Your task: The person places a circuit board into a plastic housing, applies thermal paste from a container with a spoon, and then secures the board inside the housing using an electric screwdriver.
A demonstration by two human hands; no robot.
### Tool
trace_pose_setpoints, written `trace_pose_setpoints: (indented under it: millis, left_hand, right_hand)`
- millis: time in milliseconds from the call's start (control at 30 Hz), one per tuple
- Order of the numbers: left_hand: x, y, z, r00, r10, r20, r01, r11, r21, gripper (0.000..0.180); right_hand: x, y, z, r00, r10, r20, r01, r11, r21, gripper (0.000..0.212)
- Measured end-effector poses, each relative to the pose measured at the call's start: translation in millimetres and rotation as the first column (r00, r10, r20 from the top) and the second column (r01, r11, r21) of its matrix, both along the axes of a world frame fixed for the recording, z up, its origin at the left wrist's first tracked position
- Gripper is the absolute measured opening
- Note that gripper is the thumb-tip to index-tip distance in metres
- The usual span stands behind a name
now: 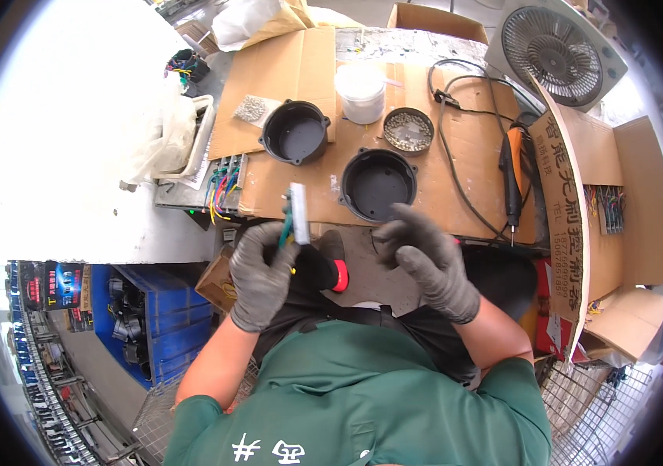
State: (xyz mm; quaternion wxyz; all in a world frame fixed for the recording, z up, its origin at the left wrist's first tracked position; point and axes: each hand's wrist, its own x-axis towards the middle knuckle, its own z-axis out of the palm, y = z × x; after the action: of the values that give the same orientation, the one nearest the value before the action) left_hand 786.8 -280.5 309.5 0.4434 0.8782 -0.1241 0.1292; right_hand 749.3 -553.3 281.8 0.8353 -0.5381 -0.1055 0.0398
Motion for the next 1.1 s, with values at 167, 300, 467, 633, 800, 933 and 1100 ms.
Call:
trace_pose_setpoints:
  millis: [167, 300, 467, 633, 800, 933, 1100]
  left_hand:
    - [-26, -26, 4, 0.873, -0.465, 0.143, 0.414, 0.865, 0.284, 0.030]
    - [-27, -31, 8, 0.877, -0.480, 0.040, 0.466, 0.866, 0.180, 0.031]
    - [-29, -29, 7, 0.879, -0.474, 0.047, 0.463, 0.873, 0.151, 0.029]
    - [-46, -31, -1, 0.894, -0.324, -0.309, 0.272, 0.941, -0.201, 0.026]
    - [-35, -31, 14, 0.914, -0.400, 0.068, 0.386, 0.909, 0.159, 0.022]
    - [-27, -30, 18, 0.863, -0.455, 0.218, 0.376, 0.868, 0.324, 0.022]
    - [-24, -25, 12, 0.948, -0.260, -0.184, 0.245, 0.964, -0.098, 0.018]
  right_hand:
    - [8, 25, 4, 0.839, 0.339, -0.426, -0.163, 0.903, 0.398, 0.081]
    - [4, 28, -1, 0.841, 0.285, -0.460, -0.178, 0.948, 0.262, 0.085]
    - [7, 21, -9, 0.715, 0.479, -0.509, -0.249, 0.855, 0.455, 0.065]
    - [0, 26, -4, 0.790, 0.361, -0.496, -0.229, 0.923, 0.309, 0.048]
    - [-3, 24, -8, 0.968, 0.231, -0.104, -0.250, 0.932, -0.262, 0.057]
    - [-3, 24, -17, 0.974, 0.225, 0.011, -0.205, 0.904, -0.376, 0.057]
    - [-1, 24, 1, 0.859, 0.383, -0.341, -0.330, 0.922, 0.204, 0.045]
